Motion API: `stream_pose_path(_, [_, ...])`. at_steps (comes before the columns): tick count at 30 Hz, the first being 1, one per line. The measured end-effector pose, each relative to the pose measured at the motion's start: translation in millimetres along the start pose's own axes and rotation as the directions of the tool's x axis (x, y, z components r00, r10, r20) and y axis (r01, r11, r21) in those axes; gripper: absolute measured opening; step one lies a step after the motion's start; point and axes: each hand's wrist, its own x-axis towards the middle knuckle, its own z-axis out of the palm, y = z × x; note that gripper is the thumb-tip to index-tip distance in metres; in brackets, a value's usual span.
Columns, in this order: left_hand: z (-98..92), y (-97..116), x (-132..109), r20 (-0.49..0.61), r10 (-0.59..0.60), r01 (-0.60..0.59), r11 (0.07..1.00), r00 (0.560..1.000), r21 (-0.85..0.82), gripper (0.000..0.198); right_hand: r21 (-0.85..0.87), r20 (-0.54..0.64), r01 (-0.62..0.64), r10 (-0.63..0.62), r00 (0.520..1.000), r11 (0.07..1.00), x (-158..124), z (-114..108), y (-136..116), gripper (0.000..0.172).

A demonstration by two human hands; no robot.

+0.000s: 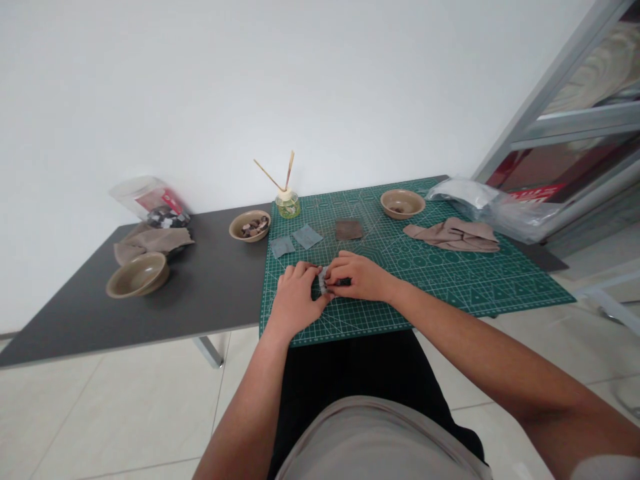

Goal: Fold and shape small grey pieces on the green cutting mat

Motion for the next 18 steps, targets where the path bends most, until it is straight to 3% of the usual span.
stream_pose_path(3, [1.2, -0.9, 0.4, -0.010, 0.001, -0.001, 1.000, 1.000, -0.004, 0.037, -0.038, 0.007, -0.009, 0.010, 1.000, 0.999, 2.8, 1.7, 2.5, 0.005])
stream_pose_path(11, [2.8, -2.7, 1.6, -0.018, 0.001, -0.001, 1.000, 1.000, -0.011, 0.044, -0.164, -0.130, -0.236, 0.216, 0.968, 0.958, 5.5, 4.2, 1.4, 0.007])
stream_pose_path(18, [2.2, -2.2, 1.7, -0.018, 0.004, -0.005, 1.000, 1.000, -0.025, 0.042, -0.154, -0.023, -0.060, 0.057, 0.998, 0.986, 6.3, 4.5, 1.2, 0.006])
